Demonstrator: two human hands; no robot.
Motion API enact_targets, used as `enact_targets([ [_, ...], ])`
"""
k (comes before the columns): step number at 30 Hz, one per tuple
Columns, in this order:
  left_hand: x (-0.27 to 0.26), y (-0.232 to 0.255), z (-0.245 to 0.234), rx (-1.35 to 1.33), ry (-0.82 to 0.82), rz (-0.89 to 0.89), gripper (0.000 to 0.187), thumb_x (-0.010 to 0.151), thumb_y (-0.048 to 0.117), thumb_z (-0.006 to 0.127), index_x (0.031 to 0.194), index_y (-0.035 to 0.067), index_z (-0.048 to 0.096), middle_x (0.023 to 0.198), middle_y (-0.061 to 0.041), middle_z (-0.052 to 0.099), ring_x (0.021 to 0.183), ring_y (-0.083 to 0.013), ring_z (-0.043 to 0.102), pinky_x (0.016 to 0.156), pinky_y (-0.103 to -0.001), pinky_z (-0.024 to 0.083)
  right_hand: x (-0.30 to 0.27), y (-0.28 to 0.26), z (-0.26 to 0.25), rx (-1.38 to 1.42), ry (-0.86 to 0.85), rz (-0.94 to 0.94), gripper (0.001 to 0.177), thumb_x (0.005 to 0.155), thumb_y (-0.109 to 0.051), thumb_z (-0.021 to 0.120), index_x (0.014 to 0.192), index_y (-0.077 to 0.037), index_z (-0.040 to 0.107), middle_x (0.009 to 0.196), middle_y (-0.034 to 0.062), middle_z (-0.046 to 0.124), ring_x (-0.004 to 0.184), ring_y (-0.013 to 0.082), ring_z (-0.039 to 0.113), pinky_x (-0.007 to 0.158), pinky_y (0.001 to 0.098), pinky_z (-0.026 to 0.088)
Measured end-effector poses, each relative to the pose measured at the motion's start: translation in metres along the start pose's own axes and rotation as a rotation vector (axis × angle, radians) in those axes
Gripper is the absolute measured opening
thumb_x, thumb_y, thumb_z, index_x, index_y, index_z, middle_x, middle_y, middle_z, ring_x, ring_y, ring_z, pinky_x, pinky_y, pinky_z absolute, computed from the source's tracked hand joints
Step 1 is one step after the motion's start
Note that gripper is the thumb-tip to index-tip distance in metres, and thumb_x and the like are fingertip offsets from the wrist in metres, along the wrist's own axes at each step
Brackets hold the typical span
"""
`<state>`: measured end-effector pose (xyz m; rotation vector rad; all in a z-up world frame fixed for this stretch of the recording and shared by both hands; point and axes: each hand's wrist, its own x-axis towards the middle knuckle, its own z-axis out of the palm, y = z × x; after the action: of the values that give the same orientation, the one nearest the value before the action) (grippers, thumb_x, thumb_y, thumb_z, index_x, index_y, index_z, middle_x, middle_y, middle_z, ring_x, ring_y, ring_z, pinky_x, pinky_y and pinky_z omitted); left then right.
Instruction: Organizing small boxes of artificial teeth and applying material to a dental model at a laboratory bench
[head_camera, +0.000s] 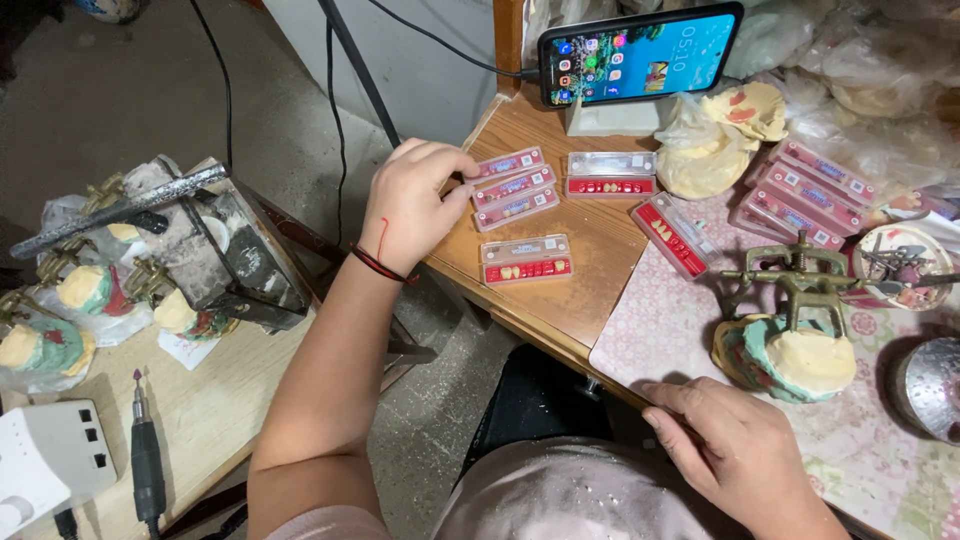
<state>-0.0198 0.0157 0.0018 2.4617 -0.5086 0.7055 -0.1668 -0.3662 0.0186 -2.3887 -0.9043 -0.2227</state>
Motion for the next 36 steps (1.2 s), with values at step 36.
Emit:
enact_targets([
  [36,-0.037,0.037,-0.023,-0.018,0.27,0.04,0.016,0.087,0.002,0.074,0.099,0.005,0.064,0.095,-0.005,0.071,0.086,-0.0201,0.065,0.085,-0.037,0.053,-0.002,0.001,0.001,-0.004,0.008,-0.012,0.019,0.094,-0.026,0.067,0.109,-0.015,0.074,0.098,-0.0015,0.078,0.077,0.014,0.075,0.069,0.0276,0.057],
])
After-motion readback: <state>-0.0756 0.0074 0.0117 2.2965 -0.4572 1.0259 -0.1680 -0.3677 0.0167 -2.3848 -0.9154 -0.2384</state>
